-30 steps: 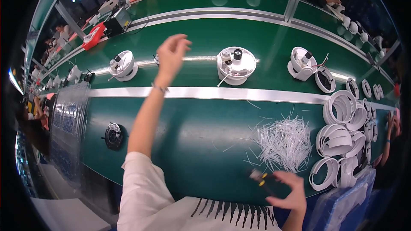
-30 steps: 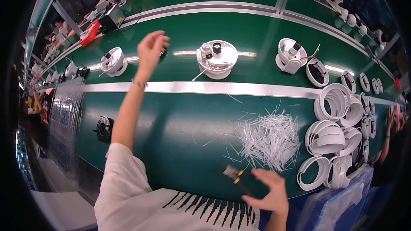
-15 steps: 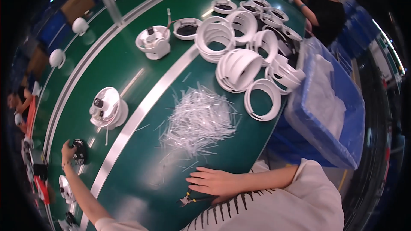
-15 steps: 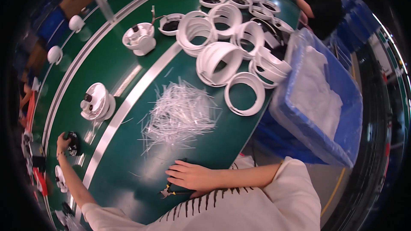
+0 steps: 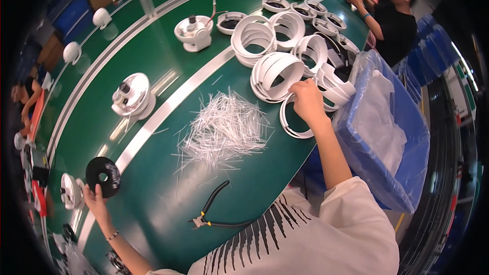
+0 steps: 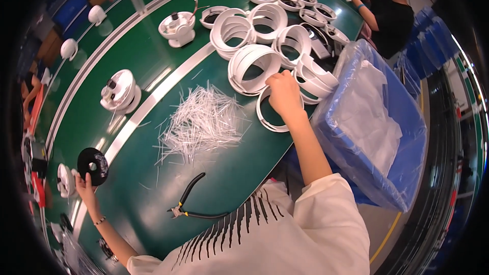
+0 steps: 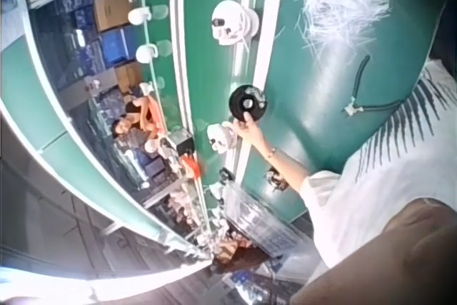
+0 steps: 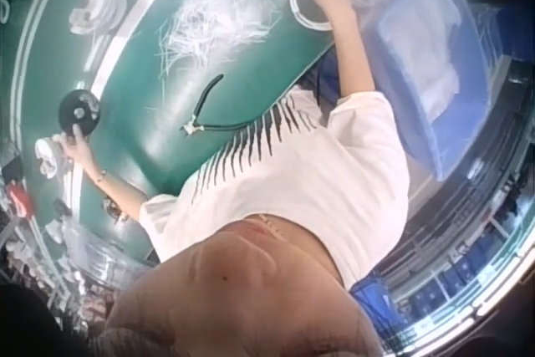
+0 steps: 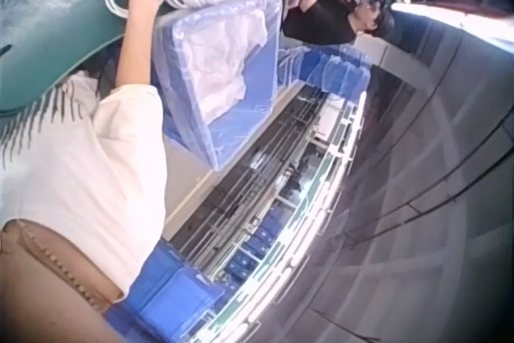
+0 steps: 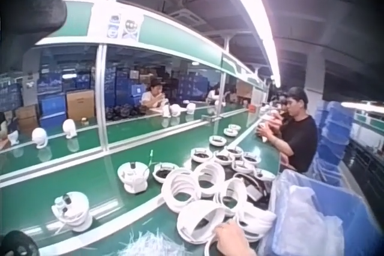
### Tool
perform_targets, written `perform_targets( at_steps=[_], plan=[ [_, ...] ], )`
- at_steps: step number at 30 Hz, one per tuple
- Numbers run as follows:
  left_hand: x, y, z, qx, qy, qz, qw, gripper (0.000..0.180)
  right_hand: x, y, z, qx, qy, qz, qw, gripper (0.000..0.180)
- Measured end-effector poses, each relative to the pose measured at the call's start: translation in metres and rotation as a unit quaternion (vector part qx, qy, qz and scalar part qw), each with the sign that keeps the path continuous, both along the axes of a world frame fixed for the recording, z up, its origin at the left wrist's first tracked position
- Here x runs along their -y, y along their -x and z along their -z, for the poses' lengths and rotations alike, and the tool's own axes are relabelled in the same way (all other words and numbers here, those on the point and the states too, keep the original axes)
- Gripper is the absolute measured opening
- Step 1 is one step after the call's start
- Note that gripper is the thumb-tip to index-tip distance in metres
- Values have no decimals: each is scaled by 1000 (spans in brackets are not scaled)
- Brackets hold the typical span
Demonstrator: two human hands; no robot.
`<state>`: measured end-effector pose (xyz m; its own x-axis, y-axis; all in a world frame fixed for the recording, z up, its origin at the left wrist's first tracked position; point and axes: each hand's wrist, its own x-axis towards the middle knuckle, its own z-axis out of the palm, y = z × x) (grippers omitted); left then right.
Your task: Assembling electronic components and trimming wires for lighting fixtures on a factory production line.
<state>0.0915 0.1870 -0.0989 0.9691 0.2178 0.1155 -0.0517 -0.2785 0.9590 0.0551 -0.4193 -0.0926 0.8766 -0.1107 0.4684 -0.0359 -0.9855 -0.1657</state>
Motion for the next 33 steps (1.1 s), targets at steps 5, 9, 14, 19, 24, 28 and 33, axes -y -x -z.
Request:
perform_targets(
  at_steps=[5,9,14,19,24,28,33],
  plan=[
    [73,78,14,-37,198,-45,978,33,-18,16,-48,-6,61,10,998,11],
    [116,94,23,-3,252,-61,966,39,-71,45,-101,95,-124,-38,987,24],
    [141,85,28,55,281,-28,958,45,-153,55,-74,-73,-256,-258,929,22],
    [151,98,34,53,324,-30,944,52,-212,74,-3,-226,-302,-293,878,19],
    [146,106,38,70,303,-33,950,54,-223,80,-3,-144,-143,-299,933,33],
    [149,108,33,95,266,-30,959,57,-239,78,-36,-218,-107,-358,901,100],
    [158,107,30,129,227,-28,965,60,-260,86,-29,-321,-69,-410,851,104]
  ],
)
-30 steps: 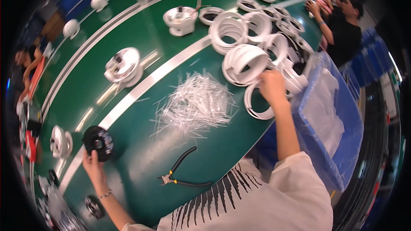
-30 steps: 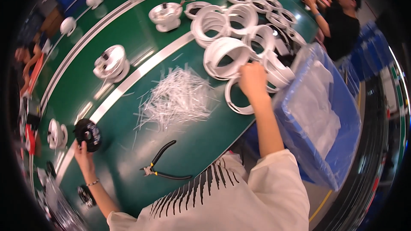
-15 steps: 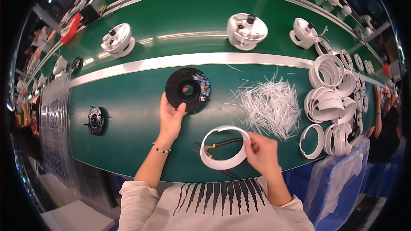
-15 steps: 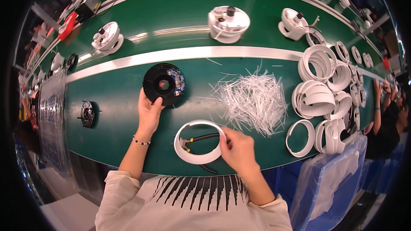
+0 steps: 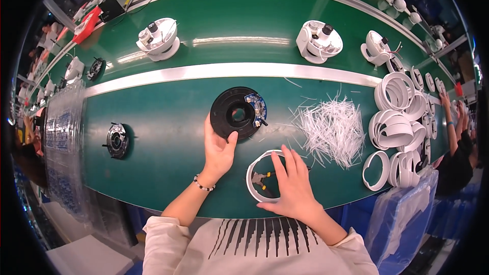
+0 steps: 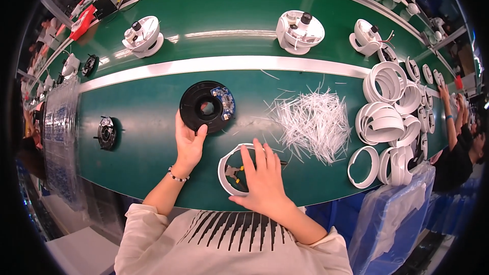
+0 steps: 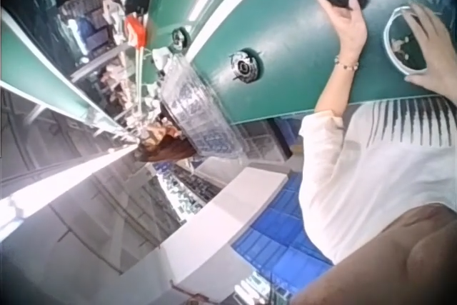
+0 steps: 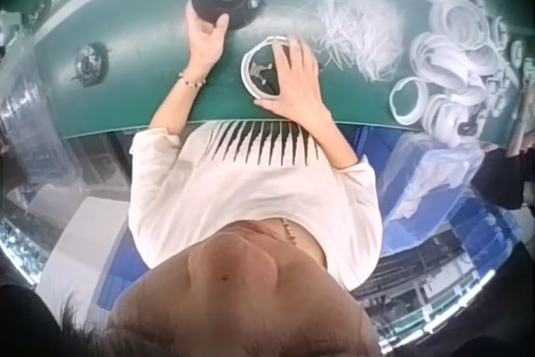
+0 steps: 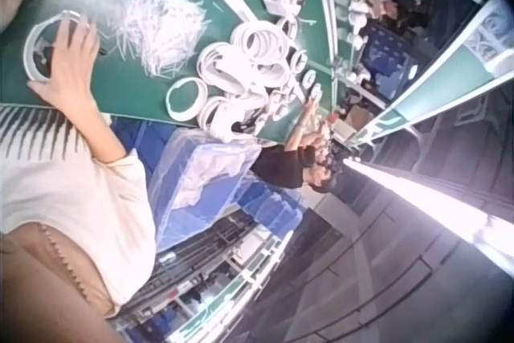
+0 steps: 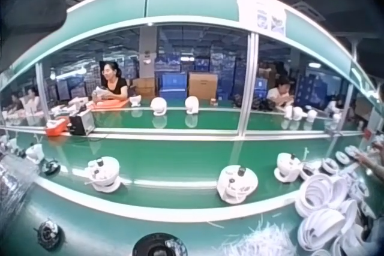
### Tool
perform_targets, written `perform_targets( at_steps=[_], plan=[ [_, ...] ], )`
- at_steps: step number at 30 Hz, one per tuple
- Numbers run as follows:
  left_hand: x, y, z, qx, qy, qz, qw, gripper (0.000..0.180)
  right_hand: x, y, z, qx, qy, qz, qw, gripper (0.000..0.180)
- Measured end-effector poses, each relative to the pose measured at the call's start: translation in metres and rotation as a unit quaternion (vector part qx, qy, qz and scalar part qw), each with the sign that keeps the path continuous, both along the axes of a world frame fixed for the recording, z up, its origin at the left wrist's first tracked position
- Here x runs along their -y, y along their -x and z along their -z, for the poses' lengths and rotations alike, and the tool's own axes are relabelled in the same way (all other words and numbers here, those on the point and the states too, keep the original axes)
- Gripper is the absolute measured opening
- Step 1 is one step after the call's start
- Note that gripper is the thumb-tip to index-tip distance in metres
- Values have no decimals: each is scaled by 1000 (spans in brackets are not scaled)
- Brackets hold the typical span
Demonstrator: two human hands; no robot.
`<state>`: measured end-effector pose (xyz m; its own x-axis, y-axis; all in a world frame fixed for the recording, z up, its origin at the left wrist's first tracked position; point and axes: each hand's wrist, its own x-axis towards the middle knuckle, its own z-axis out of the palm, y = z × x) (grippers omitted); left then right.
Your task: Assembling electronic components and trimming wires for lighting fixtures on a factory production line.
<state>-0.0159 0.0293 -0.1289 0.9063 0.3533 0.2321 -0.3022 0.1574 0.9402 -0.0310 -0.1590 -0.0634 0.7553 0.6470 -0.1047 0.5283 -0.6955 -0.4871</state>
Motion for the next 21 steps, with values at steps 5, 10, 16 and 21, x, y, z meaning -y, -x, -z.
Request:
perform_targets(
  at_steps=[5,10,16,21],
  plan=[
    [0,8,0,3,23,2,1000,60,5,-8,1,24,-198,52,979,107],
    [23,21,-2,-16,60,89,994,60,-1,-26,5,19,-377,141,915,114],
    [7,30,-4,-110,354,419,829,74,-15,-27,10,-41,-389,80,917,114],
    [1,24,-15,-178,550,335,744,66,-25,-25,-2,-22,-349,12,937,113]
  ],
)
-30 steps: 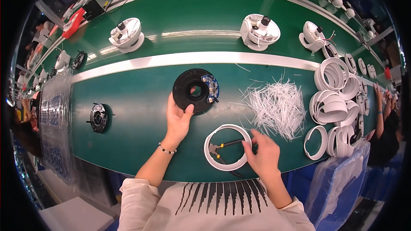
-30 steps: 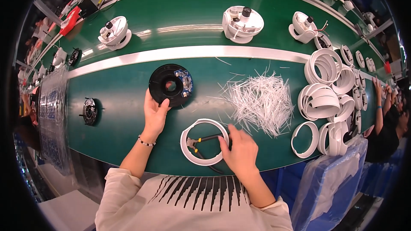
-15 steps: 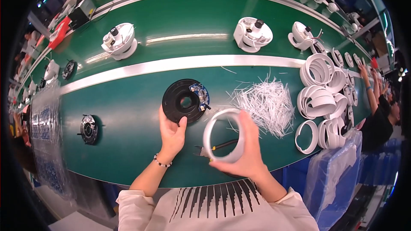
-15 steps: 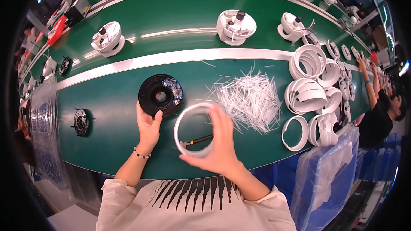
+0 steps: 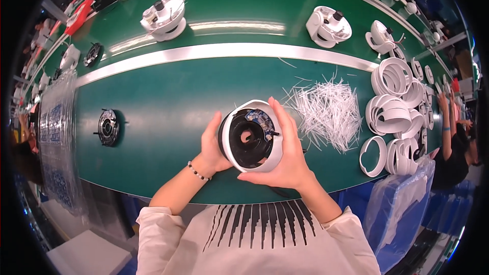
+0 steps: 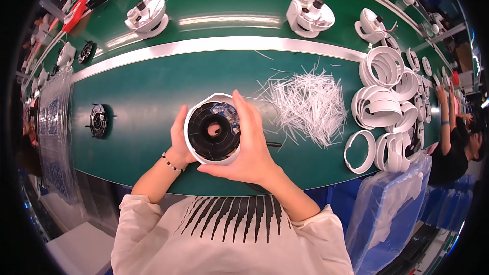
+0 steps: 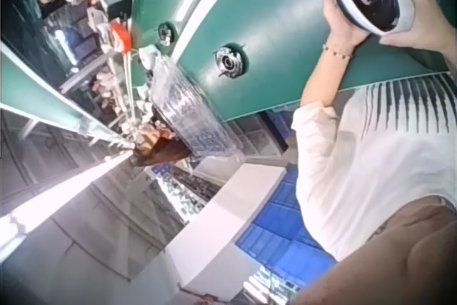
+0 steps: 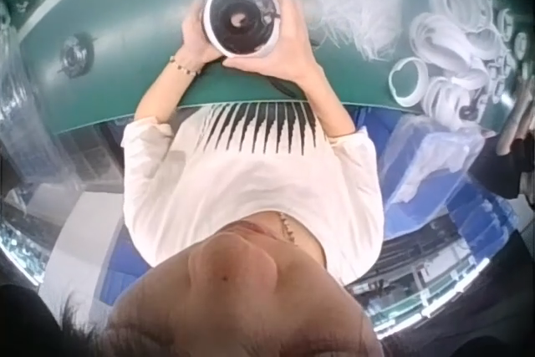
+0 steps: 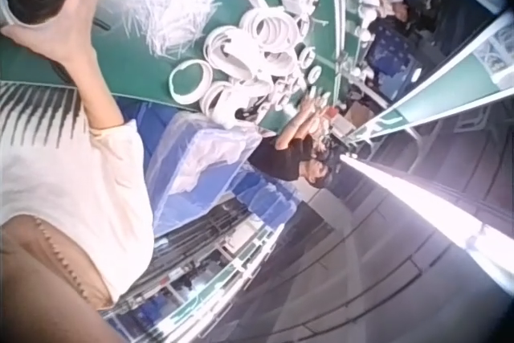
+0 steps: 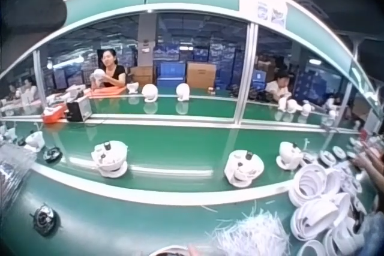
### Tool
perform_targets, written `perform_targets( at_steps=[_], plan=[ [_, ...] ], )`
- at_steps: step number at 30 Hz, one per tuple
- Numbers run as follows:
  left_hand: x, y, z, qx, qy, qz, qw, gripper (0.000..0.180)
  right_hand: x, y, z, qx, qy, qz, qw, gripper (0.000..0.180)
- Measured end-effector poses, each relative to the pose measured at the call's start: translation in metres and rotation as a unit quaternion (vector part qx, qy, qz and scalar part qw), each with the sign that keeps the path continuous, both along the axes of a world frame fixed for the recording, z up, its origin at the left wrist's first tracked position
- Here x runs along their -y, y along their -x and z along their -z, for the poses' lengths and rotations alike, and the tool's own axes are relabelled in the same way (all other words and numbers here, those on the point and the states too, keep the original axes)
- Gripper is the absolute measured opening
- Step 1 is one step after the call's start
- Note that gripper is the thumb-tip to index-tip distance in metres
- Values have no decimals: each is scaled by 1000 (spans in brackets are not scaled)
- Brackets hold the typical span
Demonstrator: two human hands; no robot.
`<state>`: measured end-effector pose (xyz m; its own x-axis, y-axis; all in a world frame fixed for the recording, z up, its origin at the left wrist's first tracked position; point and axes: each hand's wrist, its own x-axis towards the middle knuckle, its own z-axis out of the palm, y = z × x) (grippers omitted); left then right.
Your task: Assembling electronic components and trimming wires for lighting fixtures on a factory production line.
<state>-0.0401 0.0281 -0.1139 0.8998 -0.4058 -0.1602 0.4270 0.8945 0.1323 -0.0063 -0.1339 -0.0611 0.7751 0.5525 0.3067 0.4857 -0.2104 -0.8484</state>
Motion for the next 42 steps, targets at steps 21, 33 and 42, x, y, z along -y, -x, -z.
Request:
perform_targets(
  at_steps=[21,33,42],
  plan=[
    [-12,2,3,18,-43,-29,998,83,-24,-2,-6,130,137,-67,980,101],
    [30,-29,-28,139,-253,-75,954,79,-1,-2,33,188,-24,162,968,109],
    [14,-195,-22,-50,-245,-248,936,34,54,15,10,105,208,-44,971,82]
  ],
)
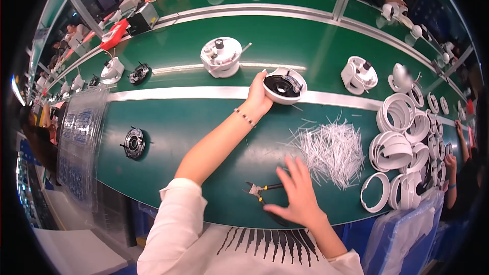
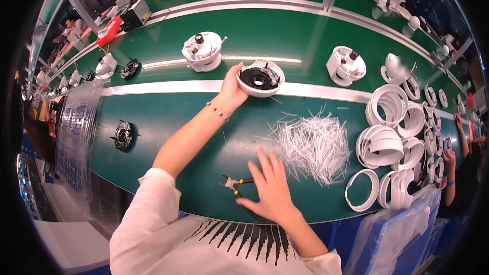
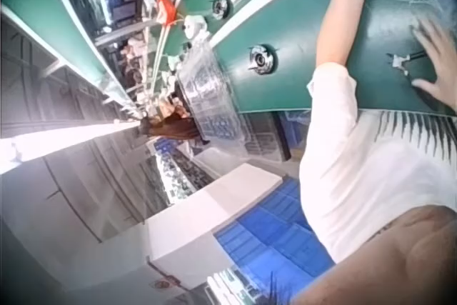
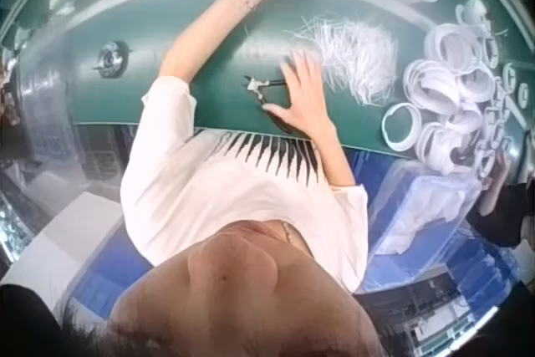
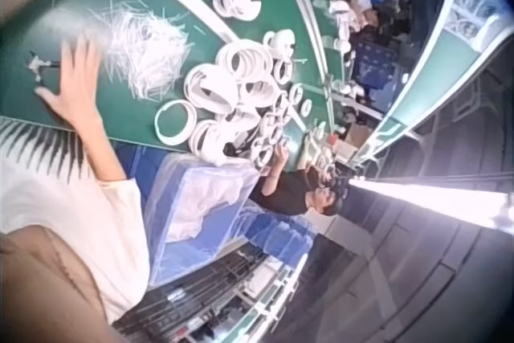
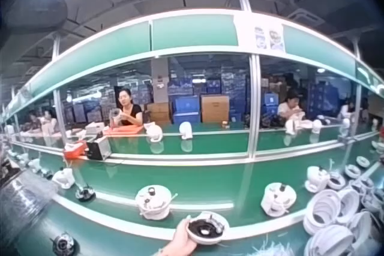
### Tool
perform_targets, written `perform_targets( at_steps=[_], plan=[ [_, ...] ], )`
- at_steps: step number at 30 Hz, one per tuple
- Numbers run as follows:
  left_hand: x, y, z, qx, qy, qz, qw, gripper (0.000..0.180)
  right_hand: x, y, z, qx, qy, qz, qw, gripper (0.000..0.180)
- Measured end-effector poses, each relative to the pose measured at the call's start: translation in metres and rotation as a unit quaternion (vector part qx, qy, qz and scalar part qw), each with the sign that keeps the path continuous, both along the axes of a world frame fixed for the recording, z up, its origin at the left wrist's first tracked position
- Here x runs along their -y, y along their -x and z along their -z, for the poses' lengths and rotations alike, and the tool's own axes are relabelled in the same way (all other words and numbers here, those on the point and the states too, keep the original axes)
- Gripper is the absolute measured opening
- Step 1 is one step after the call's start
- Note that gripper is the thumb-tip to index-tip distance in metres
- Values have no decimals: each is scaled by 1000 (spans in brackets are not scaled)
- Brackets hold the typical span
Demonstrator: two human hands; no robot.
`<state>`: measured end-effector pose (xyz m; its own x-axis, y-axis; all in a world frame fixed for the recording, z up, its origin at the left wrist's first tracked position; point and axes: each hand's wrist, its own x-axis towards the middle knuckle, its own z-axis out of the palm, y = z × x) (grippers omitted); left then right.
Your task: Assembling electronic components and trimming wires for lighting fixtures on a factory production line.
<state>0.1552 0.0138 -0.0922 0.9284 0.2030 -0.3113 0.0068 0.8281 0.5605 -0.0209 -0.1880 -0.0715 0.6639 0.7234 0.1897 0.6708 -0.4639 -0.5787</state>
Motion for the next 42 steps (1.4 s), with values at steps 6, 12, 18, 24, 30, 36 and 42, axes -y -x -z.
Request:
perform_targets(
  at_steps=[6,12,18,24,30,36,42],
  plan=[
    [-27,-78,46,2,-136,-174,975,50,3,14,2,-31,174,-41,983,92],
    [-7,-32,48,-92,-506,-198,834,58,8,21,-7,4,238,-44,970,96],
    [-38,51,0,254,-702,-278,604,18,24,25,5,-8,143,-39,989,79],
    [-118,-5,39,-17,-780,-308,544,67,26,31,20,-5,45,-33,998,69],
    [-107,-19,35,-89,-698,-218,676,47,25,48,18,-44,-180,82,979,66],
    [-71,23,20,3,-748,-238,620,50,38,28,21,-554,-513,-7,656,70],
    [-43,101,-30,174,-773,-155,590,43,35,-4,-2,-624,-454,-74,631,80]
  ],
)
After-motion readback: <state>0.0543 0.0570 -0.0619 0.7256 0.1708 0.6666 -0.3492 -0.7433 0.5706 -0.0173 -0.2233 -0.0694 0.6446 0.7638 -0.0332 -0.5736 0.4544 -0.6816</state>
